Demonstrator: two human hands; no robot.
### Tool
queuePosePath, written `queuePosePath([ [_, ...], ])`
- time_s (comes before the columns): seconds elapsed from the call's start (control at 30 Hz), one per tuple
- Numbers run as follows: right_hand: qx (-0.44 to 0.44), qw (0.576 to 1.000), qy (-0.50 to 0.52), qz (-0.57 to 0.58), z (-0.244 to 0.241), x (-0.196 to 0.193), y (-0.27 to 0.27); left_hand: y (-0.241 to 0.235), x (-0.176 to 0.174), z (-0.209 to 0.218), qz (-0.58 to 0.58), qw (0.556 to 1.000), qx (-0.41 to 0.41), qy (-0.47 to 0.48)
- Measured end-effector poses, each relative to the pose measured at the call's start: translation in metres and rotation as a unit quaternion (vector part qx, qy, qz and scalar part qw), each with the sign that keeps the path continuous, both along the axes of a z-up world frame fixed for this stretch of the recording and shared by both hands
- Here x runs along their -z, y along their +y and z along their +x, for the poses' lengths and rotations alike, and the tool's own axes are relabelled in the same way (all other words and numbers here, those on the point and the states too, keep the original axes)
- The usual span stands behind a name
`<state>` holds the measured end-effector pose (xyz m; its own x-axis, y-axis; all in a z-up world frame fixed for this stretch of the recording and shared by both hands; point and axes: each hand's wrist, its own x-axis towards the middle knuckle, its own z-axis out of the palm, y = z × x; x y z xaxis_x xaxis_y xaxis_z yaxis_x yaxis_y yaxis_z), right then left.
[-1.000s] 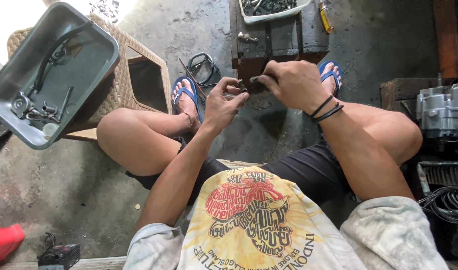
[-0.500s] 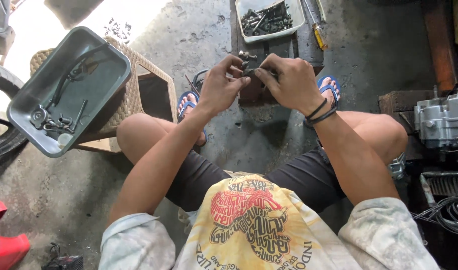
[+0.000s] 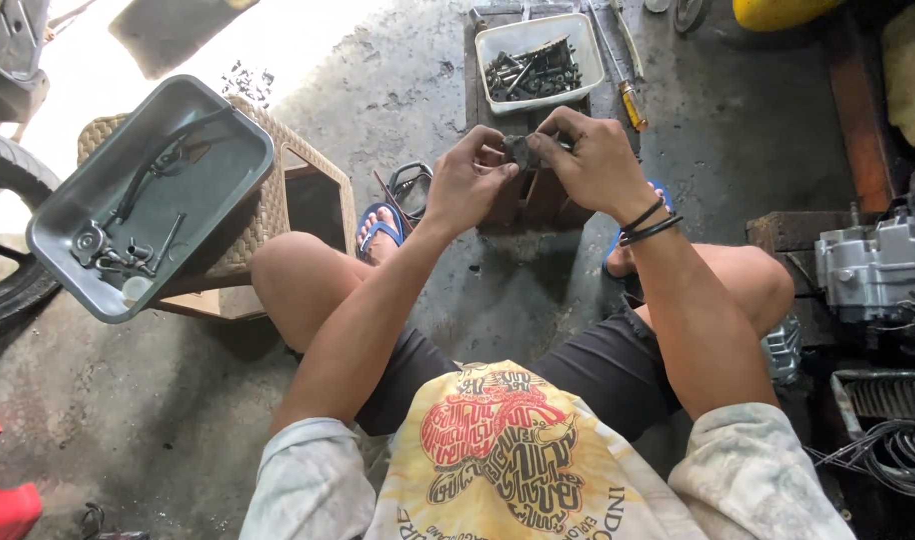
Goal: The person sits on the floor and assembles small mechanical parts by hand. They pick up a metal component and a screw, then thread the screw into the component, tightening it with their fingers.
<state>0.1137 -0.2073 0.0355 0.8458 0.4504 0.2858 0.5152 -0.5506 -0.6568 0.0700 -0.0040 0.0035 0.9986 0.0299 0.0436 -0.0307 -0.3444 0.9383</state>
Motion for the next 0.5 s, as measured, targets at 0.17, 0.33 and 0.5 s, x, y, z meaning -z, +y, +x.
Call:
queuePosePath([
  [0.17,0.038,0.994,-0.052,-0.084,0.004,-0.008,-0.01,-0.001,-0.009,0.005,-0.001,1.0,-0.008,-0.003],
  [0.33,0.036,0.997,-0.059,-0.028,-0.001,-0.009,-0.009,0.002,-0.009,0.005,-0.013,1.0,-0.025,-0.01],
  [0.5,0.03,0.991,-0.106,-0.073,-0.006,-0.012,-0.002,-0.003,-0.015,0.0,0.008,1.0,-0.018,-0.004],
])
